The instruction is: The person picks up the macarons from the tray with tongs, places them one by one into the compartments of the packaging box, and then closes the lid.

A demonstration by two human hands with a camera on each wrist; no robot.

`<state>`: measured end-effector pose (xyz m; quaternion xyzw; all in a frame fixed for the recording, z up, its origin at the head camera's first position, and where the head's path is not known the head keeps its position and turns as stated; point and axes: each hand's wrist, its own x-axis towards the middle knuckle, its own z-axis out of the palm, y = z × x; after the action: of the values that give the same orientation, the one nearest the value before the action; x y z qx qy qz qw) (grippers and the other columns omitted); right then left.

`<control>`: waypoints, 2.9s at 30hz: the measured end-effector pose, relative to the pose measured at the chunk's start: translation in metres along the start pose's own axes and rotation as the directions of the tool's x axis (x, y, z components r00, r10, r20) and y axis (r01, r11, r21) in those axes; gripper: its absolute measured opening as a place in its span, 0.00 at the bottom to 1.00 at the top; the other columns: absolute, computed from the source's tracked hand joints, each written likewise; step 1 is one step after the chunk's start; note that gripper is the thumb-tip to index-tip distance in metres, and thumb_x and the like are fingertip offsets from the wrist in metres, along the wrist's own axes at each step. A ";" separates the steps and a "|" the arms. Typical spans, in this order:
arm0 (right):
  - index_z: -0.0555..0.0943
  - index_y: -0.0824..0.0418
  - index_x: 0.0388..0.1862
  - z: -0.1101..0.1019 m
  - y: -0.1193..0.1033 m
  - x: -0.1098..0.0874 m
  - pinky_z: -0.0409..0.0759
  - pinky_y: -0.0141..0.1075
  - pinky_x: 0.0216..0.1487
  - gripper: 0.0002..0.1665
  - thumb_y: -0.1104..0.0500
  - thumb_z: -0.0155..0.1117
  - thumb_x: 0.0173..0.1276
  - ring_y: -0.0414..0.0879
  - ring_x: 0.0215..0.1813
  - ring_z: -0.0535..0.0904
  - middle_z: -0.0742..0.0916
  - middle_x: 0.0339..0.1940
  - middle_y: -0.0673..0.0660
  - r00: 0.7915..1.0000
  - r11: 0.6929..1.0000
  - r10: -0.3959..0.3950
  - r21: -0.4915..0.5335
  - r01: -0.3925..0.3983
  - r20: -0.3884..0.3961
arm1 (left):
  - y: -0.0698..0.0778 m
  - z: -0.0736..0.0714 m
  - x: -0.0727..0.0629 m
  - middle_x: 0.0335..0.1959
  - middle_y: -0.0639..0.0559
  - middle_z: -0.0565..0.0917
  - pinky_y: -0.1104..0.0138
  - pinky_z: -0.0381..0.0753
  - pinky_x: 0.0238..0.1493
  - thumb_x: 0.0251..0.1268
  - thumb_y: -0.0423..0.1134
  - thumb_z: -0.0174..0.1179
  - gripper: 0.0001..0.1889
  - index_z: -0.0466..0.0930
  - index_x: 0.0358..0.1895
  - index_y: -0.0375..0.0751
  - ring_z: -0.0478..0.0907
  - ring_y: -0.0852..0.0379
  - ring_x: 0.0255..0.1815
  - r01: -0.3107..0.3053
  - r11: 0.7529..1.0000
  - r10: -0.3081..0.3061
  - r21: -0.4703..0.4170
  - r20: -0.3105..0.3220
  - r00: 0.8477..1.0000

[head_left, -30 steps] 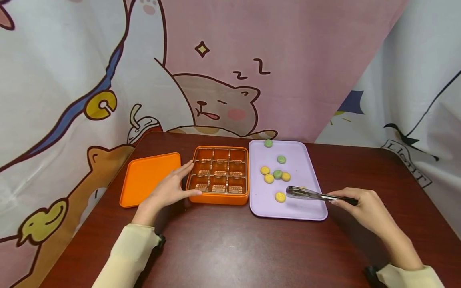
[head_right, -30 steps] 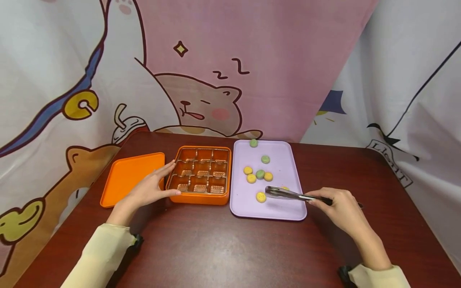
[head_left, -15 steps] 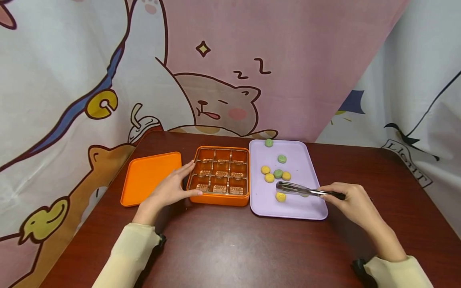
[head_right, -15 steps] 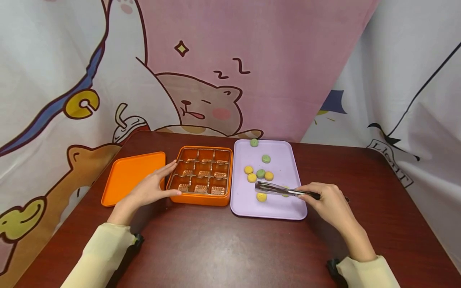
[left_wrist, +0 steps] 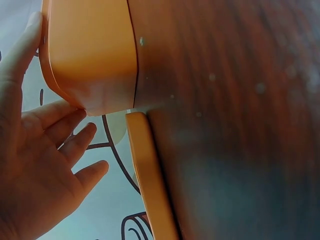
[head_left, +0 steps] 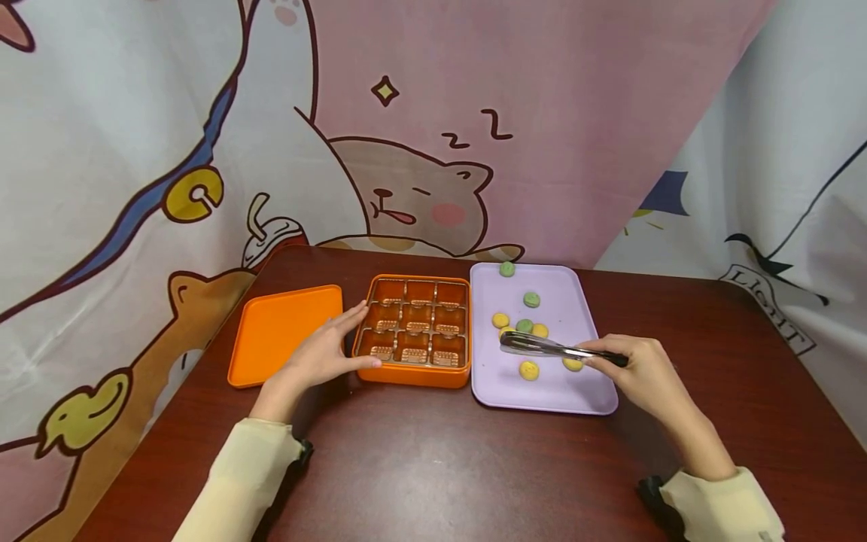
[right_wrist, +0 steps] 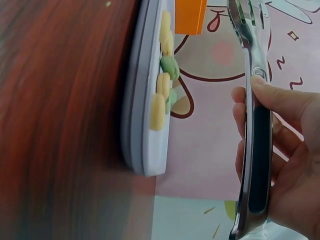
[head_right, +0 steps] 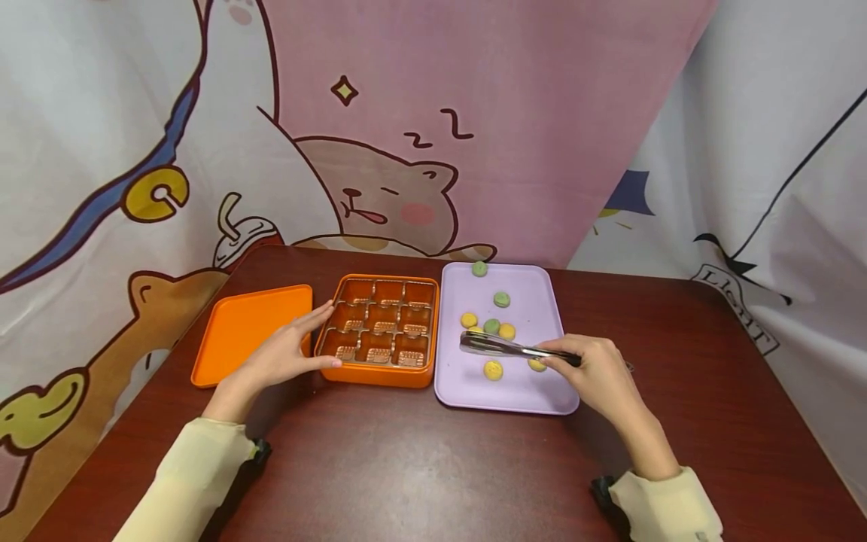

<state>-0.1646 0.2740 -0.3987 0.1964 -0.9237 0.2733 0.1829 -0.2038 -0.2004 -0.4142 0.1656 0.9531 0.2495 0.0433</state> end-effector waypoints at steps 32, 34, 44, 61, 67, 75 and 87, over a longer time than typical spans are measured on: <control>0.91 0.61 0.38 0.019 -0.037 0.033 0.70 0.27 0.22 0.13 0.68 0.78 0.53 0.33 0.26 0.71 0.92 0.34 0.57 0.998 0.996 -0.017 0.090 0.012 0.061 | -0.005 0.006 0.001 0.83 0.50 0.52 0.40 0.60 0.74 0.54 0.56 0.73 0.54 0.52 0.80 0.47 0.54 0.39 0.80 0.006 0.984 -0.007 -0.178 -0.001 1.000; 0.91 0.60 0.39 0.020 -0.039 0.035 0.69 0.27 0.21 0.12 0.68 0.77 0.53 0.33 0.24 0.70 0.91 0.33 0.56 0.997 0.995 -0.013 0.099 0.006 0.077 | -0.005 0.006 0.001 0.83 0.50 0.52 0.40 0.60 0.74 0.54 0.56 0.73 0.54 0.52 0.80 0.47 0.54 0.39 0.80 0.006 0.984 -0.006 -0.180 -0.001 1.000; 0.91 0.58 0.38 0.033 -0.044 0.039 0.75 0.29 0.31 0.11 0.65 0.78 0.54 0.41 0.36 0.83 0.92 0.36 0.55 0.993 0.997 -0.020 0.079 0.011 0.117 | -0.004 0.005 0.001 0.83 0.50 0.51 0.40 0.60 0.74 0.54 0.57 0.73 0.54 0.52 0.80 0.47 0.53 0.39 0.81 0.010 0.977 -0.010 -0.211 -0.001 1.000; 0.92 0.57 0.39 0.046 -0.049 0.040 0.76 0.34 0.34 0.10 0.62 0.77 0.56 0.42 0.35 0.81 0.91 0.34 0.53 0.984 0.998 -0.014 0.063 0.003 0.175 | -0.004 0.005 0.000 0.83 0.49 0.51 0.38 0.59 0.74 0.54 0.54 0.74 0.53 0.52 0.80 0.47 0.53 0.38 0.80 0.015 0.977 -0.017 -0.211 -0.005 1.000; 0.91 0.56 0.39 0.048 -0.050 0.040 0.72 0.31 0.32 0.10 0.62 0.77 0.56 0.37 0.31 0.75 0.90 0.31 0.50 0.983 0.997 -0.013 0.071 0.000 0.185 | -0.005 0.005 0.001 0.83 0.49 0.52 0.38 0.60 0.73 0.54 0.55 0.73 0.53 0.53 0.80 0.47 0.54 0.37 0.80 0.013 0.979 -0.015 -0.203 -0.010 1.000; 0.91 0.56 0.41 0.048 -0.050 0.041 0.69 0.30 0.30 0.11 0.62 0.76 0.57 0.37 0.29 0.72 0.89 0.31 0.50 0.980 0.997 -0.002 0.071 -0.012 0.198 | -0.005 0.006 0.001 0.83 0.49 0.52 0.38 0.60 0.73 0.55 0.55 0.73 0.53 0.53 0.80 0.46 0.54 0.37 0.80 0.010 0.980 -0.012 -0.199 -0.012 1.000; 0.90 0.55 0.46 0.038 -0.044 0.036 0.78 0.38 0.40 0.15 0.61 0.76 0.58 0.50 0.46 0.85 0.91 0.45 0.59 0.976 0.996 0.050 0.068 -0.066 0.212 | -0.005 0.006 0.001 0.83 0.50 0.52 0.39 0.60 0.74 0.54 0.55 0.74 0.53 0.53 0.80 0.47 0.53 0.39 0.81 0.009 0.976 -0.011 -0.217 -0.005 1.000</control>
<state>-0.1836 0.2089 -0.3935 0.2036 -0.9324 0.2904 0.0690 -0.2050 -0.2013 -0.4220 0.1542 0.9211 0.3525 0.0593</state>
